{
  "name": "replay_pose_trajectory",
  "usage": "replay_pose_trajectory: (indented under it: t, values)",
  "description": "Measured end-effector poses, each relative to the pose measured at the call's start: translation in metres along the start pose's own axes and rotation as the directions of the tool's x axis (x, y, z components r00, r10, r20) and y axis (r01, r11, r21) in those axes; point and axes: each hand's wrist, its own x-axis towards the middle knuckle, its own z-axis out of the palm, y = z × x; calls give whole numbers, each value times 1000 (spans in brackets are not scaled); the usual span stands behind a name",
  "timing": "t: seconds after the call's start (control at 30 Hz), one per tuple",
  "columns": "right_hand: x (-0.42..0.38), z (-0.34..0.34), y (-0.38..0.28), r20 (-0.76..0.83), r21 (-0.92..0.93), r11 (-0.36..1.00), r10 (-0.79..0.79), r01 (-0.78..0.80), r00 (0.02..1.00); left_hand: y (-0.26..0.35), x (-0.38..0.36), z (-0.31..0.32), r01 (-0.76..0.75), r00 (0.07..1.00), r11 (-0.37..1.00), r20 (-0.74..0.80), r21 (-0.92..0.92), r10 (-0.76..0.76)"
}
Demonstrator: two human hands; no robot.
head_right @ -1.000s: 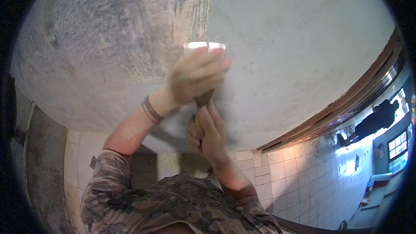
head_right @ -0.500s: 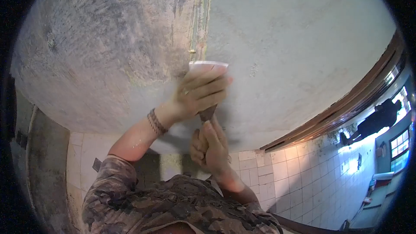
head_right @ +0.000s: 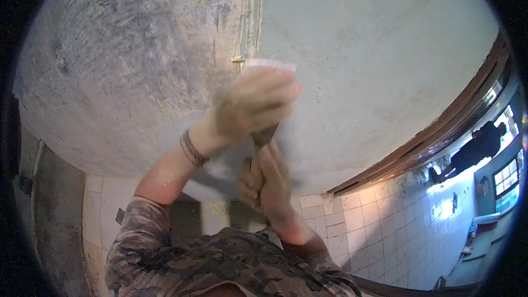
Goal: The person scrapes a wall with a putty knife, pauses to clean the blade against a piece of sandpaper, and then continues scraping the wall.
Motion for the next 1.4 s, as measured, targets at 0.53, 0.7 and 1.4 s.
replay_pose_trajectory:
  t: [0.53, 0.7, 1.4]
  values:
    - [-6, 20, -13, 18, -46, 999, -8, 9, 1000, 10, 26, -24, 13, 995, 986, 93, 165, -29]
    - [-4, 26, -27, 32, -42, 999, -15, 17, 999, 2, 39, -22, 52, 998, 993, 17, 106, -54]
    - [-9, 24, -46, -48, -107, 994, -6, 1, 999, 1, 51, -18, 60, 998, 996, 27, 68, -62]
